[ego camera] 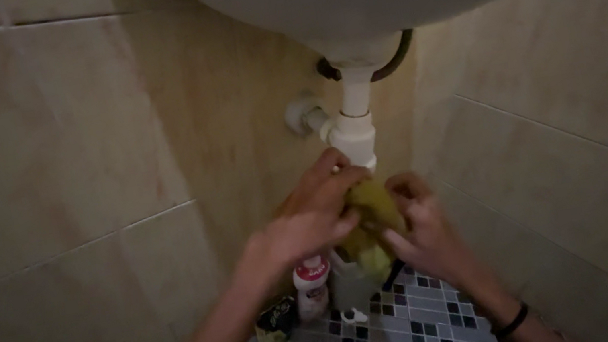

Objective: The person wipes the white PVC drain pipe under a bathroom sink using a yellow cloth. They repeatedly rub the pipe's surface and joints, occasionally folding the cloth to use a different section, while a small bucket and cleaning bottle remain on the tiled floor nearby.

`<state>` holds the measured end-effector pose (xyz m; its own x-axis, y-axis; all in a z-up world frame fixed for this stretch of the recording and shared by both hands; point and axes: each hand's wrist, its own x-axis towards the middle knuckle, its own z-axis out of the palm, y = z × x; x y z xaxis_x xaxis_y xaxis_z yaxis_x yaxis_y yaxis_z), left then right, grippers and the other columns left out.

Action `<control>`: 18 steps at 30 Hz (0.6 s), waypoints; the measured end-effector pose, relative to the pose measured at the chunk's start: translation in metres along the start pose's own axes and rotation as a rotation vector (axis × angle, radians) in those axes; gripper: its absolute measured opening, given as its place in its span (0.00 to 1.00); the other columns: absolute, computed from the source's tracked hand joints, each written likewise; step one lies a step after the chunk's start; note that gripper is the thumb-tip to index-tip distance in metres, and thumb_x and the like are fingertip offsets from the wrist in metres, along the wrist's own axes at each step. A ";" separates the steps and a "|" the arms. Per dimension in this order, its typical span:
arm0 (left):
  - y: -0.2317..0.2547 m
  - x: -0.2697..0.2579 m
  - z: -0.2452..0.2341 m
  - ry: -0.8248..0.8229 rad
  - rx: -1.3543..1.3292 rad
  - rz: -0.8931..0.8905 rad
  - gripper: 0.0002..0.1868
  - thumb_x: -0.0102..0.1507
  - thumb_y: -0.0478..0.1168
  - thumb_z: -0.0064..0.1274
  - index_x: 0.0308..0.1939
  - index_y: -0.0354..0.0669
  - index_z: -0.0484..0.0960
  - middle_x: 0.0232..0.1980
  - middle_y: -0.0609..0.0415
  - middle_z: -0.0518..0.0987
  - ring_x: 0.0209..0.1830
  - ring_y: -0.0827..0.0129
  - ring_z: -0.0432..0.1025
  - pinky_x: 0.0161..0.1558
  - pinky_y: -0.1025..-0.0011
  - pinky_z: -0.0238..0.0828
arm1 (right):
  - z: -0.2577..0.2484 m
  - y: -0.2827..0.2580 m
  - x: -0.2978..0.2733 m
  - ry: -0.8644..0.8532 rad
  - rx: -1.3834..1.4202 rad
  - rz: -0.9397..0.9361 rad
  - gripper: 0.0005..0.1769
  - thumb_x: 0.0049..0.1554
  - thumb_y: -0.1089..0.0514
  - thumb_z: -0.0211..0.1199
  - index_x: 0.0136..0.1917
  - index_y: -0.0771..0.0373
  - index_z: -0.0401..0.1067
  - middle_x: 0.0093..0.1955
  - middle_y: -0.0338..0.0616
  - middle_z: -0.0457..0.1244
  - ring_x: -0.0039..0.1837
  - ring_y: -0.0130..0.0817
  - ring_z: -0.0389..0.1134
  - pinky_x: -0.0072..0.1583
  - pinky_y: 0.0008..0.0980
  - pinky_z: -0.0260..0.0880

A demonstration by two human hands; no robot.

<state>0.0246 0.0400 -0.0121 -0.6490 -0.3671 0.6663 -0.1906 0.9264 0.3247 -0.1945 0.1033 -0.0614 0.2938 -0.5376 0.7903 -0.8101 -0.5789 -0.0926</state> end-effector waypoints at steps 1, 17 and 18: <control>-0.006 -0.002 0.002 0.011 -0.001 0.023 0.25 0.53 0.32 0.62 0.55 0.36 0.79 0.58 0.38 0.69 0.57 0.48 0.70 0.57 0.62 0.71 | -0.001 0.000 0.000 -0.155 0.090 0.147 0.20 0.50 0.60 0.67 0.56 0.70 0.75 0.58 0.56 0.65 0.59 0.48 0.70 0.61 0.42 0.71; -0.052 -0.011 0.014 -0.030 -0.445 -0.230 0.22 0.64 0.46 0.56 0.58 0.36 0.78 0.50 0.46 0.84 0.48 0.65 0.79 0.50 0.66 0.76 | -0.011 0.008 0.024 -0.175 0.255 0.592 0.17 0.56 0.54 0.68 0.57 0.61 0.73 0.47 0.49 0.73 0.47 0.36 0.75 0.49 0.37 0.76; -0.053 -0.009 0.014 0.008 -0.425 -0.232 0.21 0.66 0.47 0.55 0.57 0.36 0.79 0.49 0.46 0.84 0.48 0.66 0.78 0.50 0.66 0.74 | -0.012 0.009 0.029 -0.144 0.174 0.525 0.16 0.58 0.52 0.67 0.56 0.61 0.73 0.46 0.49 0.72 0.45 0.36 0.75 0.48 0.37 0.75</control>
<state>0.0300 -0.0042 -0.0449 -0.6194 -0.5620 0.5482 -0.0106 0.7042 0.7099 -0.1995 0.0902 -0.0321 -0.0491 -0.8514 0.5222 -0.7741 -0.2980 -0.5586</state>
